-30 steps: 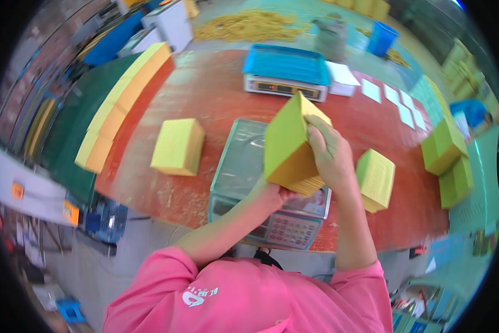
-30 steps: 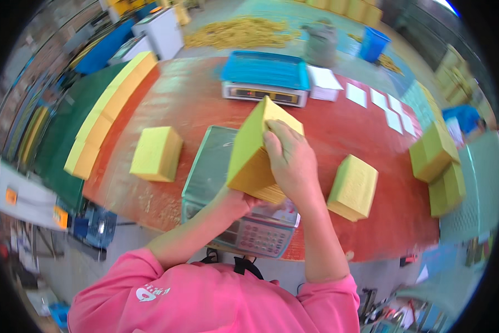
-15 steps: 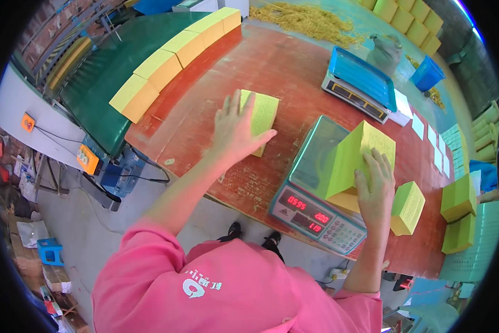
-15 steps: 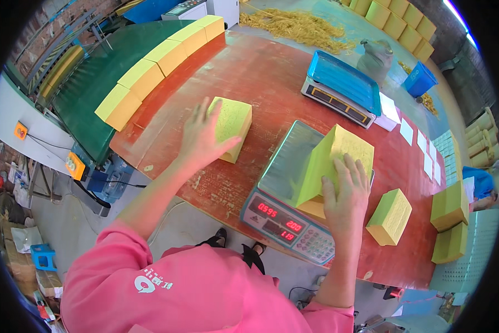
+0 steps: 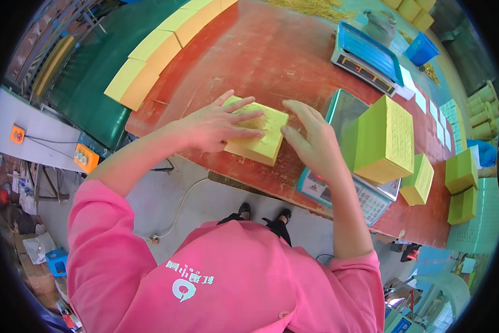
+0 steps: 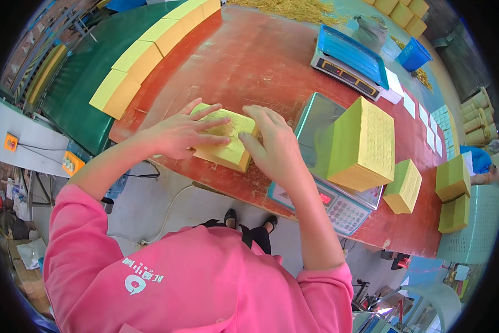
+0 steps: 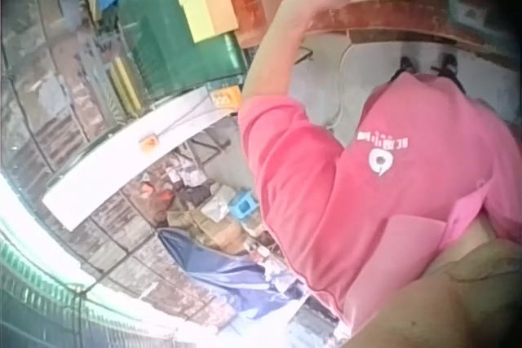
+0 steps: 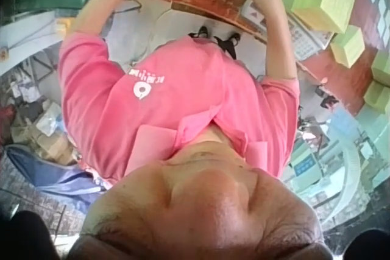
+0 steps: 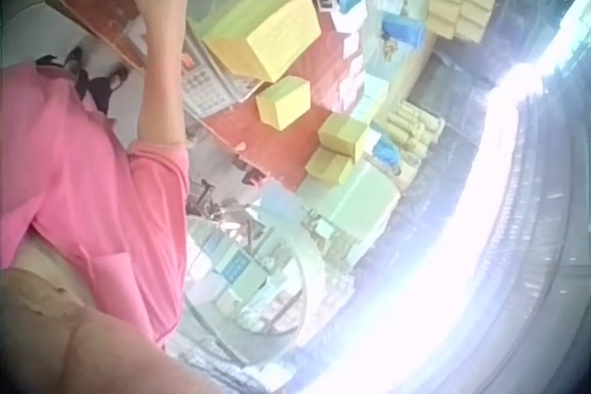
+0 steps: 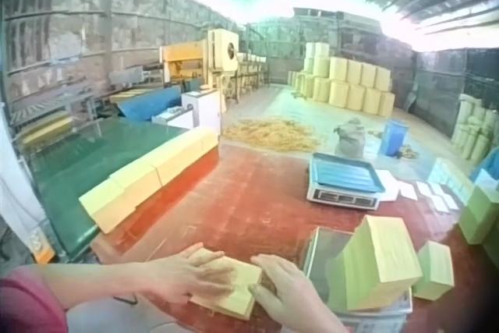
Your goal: Stack and weigh bundles of yellow paper pads on a scale.
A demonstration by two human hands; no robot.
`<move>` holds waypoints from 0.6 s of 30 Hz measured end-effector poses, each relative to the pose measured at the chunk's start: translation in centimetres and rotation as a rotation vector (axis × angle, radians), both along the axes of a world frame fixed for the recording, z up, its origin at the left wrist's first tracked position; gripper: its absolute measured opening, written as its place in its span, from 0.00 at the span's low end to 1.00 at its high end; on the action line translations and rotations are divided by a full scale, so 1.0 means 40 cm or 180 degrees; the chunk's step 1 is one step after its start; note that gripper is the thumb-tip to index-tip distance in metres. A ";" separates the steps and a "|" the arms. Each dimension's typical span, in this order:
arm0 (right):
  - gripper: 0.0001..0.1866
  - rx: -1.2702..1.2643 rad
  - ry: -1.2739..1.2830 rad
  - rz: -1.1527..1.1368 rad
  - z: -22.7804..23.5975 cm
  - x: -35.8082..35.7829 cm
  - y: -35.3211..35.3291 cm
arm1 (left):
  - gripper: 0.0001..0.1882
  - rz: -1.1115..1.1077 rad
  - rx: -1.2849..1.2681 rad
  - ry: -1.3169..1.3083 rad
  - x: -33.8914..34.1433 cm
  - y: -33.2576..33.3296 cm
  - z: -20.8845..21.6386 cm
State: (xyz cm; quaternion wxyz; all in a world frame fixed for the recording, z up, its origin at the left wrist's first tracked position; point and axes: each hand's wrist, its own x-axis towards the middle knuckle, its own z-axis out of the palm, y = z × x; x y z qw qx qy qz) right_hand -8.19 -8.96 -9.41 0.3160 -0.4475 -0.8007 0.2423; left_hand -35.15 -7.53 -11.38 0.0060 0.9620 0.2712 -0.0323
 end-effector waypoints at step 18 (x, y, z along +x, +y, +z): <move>0.29 -0.0902 -0.0294 -0.0286 -0.223 -0.167 -0.202 | 0.36 0.3354 -0.4219 -0.6271 0.003 -0.412 -0.331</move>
